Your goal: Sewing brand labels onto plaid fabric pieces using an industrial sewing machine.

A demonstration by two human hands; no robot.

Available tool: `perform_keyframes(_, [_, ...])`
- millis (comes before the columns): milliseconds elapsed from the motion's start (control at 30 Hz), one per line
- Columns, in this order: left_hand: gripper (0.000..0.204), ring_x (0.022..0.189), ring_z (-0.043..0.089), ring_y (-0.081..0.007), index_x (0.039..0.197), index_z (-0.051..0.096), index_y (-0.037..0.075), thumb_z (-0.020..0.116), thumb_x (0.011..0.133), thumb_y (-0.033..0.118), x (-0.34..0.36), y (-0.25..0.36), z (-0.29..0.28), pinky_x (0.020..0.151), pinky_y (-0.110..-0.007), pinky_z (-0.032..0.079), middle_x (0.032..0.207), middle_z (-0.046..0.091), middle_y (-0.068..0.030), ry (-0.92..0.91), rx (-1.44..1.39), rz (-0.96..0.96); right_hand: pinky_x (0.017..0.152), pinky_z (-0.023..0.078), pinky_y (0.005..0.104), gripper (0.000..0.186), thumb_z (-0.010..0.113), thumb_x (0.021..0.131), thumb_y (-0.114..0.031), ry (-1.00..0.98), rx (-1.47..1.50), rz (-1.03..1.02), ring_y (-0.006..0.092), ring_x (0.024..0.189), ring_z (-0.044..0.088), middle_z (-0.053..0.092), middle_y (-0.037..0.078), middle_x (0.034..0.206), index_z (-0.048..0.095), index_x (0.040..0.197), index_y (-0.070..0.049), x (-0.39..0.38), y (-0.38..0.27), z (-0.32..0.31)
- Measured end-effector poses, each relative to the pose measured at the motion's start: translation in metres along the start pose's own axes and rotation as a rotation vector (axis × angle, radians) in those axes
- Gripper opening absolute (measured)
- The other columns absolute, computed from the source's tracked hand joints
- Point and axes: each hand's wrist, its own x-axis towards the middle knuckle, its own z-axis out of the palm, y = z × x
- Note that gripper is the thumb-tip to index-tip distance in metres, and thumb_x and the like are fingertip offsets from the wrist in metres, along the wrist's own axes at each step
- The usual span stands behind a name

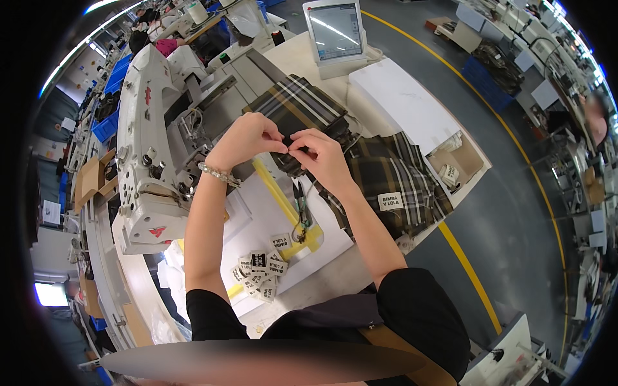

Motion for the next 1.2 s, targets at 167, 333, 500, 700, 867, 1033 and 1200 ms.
perform_keyframes(167, [0.022, 0.061, 0.064, -0.0243, 0.076, 0.072, -0.001, 0.081, 0.067, 0.016, 0.000, 0.005, -0.002, 0.061, -0.031, 0.051, 0.069, 0.068, -0.0136, -0.017, 0.011, 0.009, 0.058, 0.052, 0.0238, 0.008, 0.067, 0.085, 0.000, -0.011, 0.006, 0.012, 0.0120, 0.066, 0.062, 0.063, 0.008, 0.109, 0.066, 0.092, 0.003, 0.001, -0.002, -0.002])
perform_keyframes(333, [0.018, 0.062, 0.065, -0.0254, 0.076, 0.072, 0.000, 0.079, 0.067, 0.014, -0.003, 0.008, 0.002, 0.063, -0.031, 0.052, 0.069, 0.068, -0.0135, -0.004, 0.050, 0.041, 0.059, 0.052, 0.0243, 0.009, 0.067, 0.085, 0.000, -0.020, 0.001, 0.004, 0.0125, 0.067, 0.062, 0.063, 0.008, 0.110, 0.066, 0.093, 0.003, 0.001, 0.001, -0.002])
perform_keyframes(500, [0.014, 0.071, 0.066, -0.0293, 0.080, 0.071, 0.001, 0.072, 0.069, 0.010, -0.009, 0.008, 0.008, 0.069, -0.036, 0.053, 0.075, 0.069, -0.0134, 0.046, 0.096, 0.117, 0.059, 0.052, 0.0245, 0.009, 0.067, 0.085, 0.000, -0.019, -0.005, -0.004, 0.0131, 0.067, 0.063, 0.063, 0.008, 0.110, 0.065, 0.093, 0.003, 0.001, 0.001, -0.003])
perform_keyframes(700, [0.008, 0.072, 0.064, -0.0338, 0.082, 0.066, 0.003, 0.065, 0.075, 0.008, -0.018, 0.009, 0.026, 0.068, -0.040, 0.052, 0.074, 0.067, -0.0139, 0.139, 0.200, 0.130, 0.058, 0.047, 0.0229, 0.009, 0.068, 0.082, 0.003, 0.019, -0.192, -0.099, 0.0085, 0.066, 0.059, 0.064, 0.006, 0.105, 0.066, 0.091, 0.001, -0.002, -0.015, -0.006])
perform_keyframes(867, [0.007, 0.068, 0.064, -0.0335, 0.087, 0.065, 0.006, 0.065, 0.080, 0.008, -0.015, 0.006, 0.031, 0.061, -0.039, 0.050, 0.077, 0.067, -0.0110, 0.285, 0.144, 0.083, 0.066, 0.048, 0.0292, 0.012, 0.073, 0.079, -0.006, 0.032, -0.444, -0.351, 0.0184, 0.075, 0.061, 0.063, 0.004, 0.089, 0.069, 0.090, -0.005, -0.004, -0.040, -0.017])
perform_keyframes(1033, [0.006, 0.057, 0.061, -0.0227, 0.086, 0.063, 0.008, 0.068, 0.083, 0.006, -0.023, 0.015, 0.019, 0.055, -0.031, 0.048, 0.076, 0.066, -0.0068, 0.855, 0.324, 0.192, 0.091, 0.045, 0.0354, 0.028, 0.075, 0.079, -0.014, -0.212, -0.522, -0.409, 0.0246, 0.103, 0.060, 0.063, 0.007, 0.117, 0.068, 0.106, -0.008, -0.006, -0.044, -0.016])
perform_keyframes(1200, [0.010, 0.058, 0.060, -0.0231, 0.087, 0.064, 0.010, 0.067, 0.081, 0.003, -0.053, 0.022, 0.015, 0.053, -0.032, 0.047, 0.082, 0.068, -0.0024, 0.968, 0.221, 0.197, 0.085, 0.052, 0.0332, 0.070, 0.075, 0.076, -0.002, 0.065, -0.152, -0.303, 0.0214, 0.103, 0.063, 0.034, 0.012, 0.150, 0.046, 0.139, -0.009, -0.008, -0.049, -0.018])
